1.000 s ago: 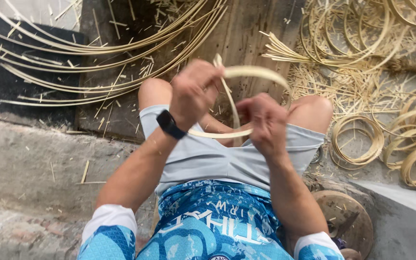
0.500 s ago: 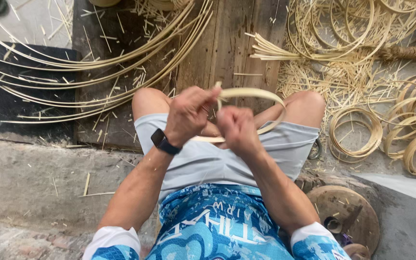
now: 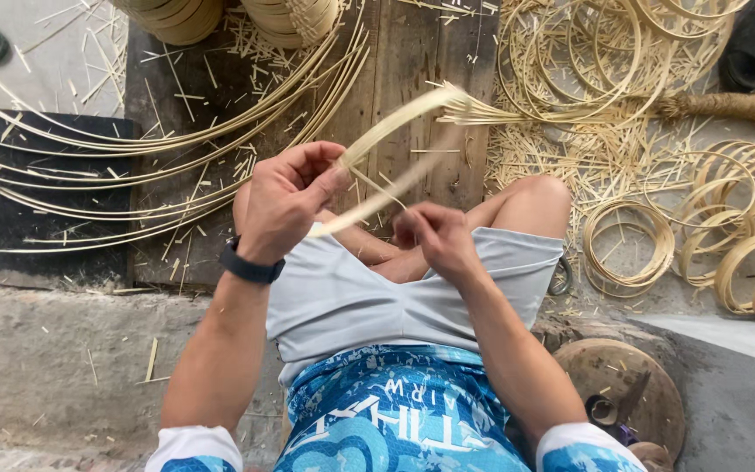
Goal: The person sits on the floor and bends a thin bamboo strip into a circular hoop, overlapping the ends and pinching and twisting them together to lock the ring shape. They flex the strip repeatedly, adjust the overlap, and hold up the formed hoop before reaching for another strip.
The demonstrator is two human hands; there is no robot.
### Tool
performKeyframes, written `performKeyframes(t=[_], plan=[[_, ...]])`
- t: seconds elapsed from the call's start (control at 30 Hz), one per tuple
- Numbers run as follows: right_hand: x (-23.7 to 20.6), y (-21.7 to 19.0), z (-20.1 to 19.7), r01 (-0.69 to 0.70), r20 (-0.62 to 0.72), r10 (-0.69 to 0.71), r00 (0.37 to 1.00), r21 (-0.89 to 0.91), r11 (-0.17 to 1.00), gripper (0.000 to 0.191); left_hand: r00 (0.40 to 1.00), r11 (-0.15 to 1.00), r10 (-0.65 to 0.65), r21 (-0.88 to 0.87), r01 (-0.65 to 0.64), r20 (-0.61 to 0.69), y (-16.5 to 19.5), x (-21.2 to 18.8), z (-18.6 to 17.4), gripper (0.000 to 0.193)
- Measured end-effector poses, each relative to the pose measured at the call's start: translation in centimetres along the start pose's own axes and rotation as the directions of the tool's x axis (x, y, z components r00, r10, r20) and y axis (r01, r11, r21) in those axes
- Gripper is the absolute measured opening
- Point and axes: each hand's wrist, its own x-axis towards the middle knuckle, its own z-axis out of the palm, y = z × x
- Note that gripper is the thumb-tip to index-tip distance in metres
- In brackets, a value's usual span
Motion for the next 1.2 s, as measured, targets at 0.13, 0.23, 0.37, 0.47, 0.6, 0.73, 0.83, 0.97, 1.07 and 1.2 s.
performKeyframes(t=[0.13, 0.23, 0.37, 0.47, 0.6, 0.73, 0.83, 0.97, 1.07, 1.2], plan=[[6.0, -1.7, 1.8, 0.154, -0.158, -0.178, 0.971, -0.156, 0.976, 0.021, 0.987, 0.985, 0.020, -0.165, -0.047, -0.157, -0.3, -1.5, 2.7, 0.017], [10.7, -3.2, 2.1, 0.275, -0.279, -0.320, 0.905, -0.189, 0.943, 0.017, 0.952, 0.878, -0.212, -0.471, 0.087, -0.220, -2.4, -2.1, 5.3, 0.014], [12.9, -2.0, 0.5, -0.222, -0.507, 0.157, 0.847, -0.070, 0.972, 0.023, 0.949, 0.830, -0.303, -0.513, 0.219, -0.086, -4.9, -3.7, 3.6, 0.015], [11.5, -0.4, 0.7, -0.408, -0.504, 0.191, 0.842, -0.364, 0.837, 0.037, 0.889, 0.735, -0.456, -0.580, 0.351, -0.039, -6.4, -2.9, 0.9, 0.019], [7.6, -0.8, 1.5, -0.178, -0.081, 0.197, 0.977, -0.819, 0.546, 0.033, 0.854, 0.674, -0.519, -0.595, 0.438, 0.040, -7.4, -1.2, -1.2, 0.026], [4.1, -6.7, 0.4, 0.614, 0.281, -0.629, 0.725, -0.677, 0.405, 0.053, 0.878, 0.736, -0.461, -0.498, 0.459, 0.129, -6.3, 0.0, -1.6, 0.029], [4.6, -9.5, -0.7, 0.603, 0.506, -0.748, 0.430, -0.778, -0.180, 0.062, 0.875, 0.728, -0.414, -0.487, 0.483, 0.249, -4.9, 0.2, 0.0, 0.028], [6.6, -8.5, -0.6, 0.625, 0.610, -0.442, 0.658, -0.770, -0.133, 0.054, 0.878, 0.875, -0.415, -0.160, 0.457, 0.236, -3.7, 0.8, 1.0, 0.053], [7.1, -6.8, 0.3, 0.642, 0.622, -0.458, 0.634, -0.755, -0.137, 0.052, 0.857, 0.897, -0.436, 0.062, 0.437, 0.275, -3.9, 1.8, 0.8, 0.089], [6.9, -5.7, 1.1, 0.615, 0.568, -0.508, 0.648, -0.783, -0.092, 0.057, 0.850, 0.867, -0.434, -0.118, 0.484, 0.298, -4.9, 2.3, 0.8, 0.091]])
